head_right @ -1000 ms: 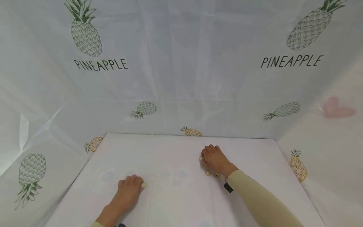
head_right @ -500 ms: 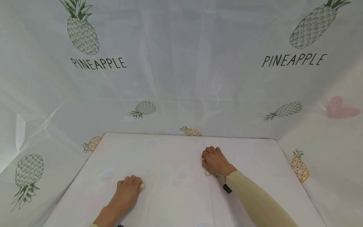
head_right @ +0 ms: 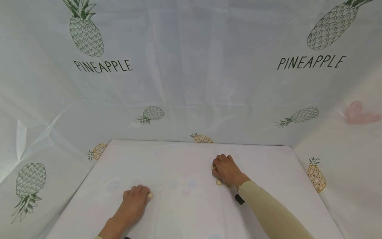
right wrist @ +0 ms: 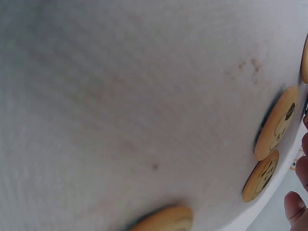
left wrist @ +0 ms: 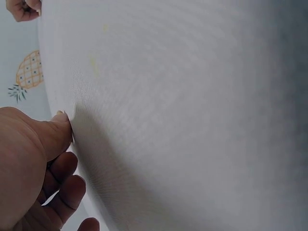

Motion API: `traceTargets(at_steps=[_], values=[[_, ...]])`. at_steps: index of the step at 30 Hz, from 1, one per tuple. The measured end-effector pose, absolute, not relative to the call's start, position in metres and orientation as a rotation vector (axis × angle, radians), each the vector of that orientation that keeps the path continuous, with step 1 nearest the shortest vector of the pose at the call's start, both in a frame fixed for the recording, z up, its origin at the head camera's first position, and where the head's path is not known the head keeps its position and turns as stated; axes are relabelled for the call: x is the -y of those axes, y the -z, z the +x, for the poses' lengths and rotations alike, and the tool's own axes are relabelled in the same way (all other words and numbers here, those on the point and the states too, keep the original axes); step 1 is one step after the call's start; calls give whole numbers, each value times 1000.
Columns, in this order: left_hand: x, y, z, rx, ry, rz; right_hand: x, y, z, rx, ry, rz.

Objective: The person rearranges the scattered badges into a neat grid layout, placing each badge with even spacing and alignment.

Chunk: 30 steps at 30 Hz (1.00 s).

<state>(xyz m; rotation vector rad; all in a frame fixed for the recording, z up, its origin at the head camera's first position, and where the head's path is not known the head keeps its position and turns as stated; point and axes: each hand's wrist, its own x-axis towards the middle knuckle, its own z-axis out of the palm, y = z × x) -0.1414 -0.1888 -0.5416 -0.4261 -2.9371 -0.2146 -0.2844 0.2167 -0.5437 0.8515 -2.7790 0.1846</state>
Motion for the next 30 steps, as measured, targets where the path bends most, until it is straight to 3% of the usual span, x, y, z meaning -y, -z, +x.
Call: traceTargets(at_steps=[30], values=[[190,543,-142,2967,274,-399,-233,527,-268,2783,-232,687]])
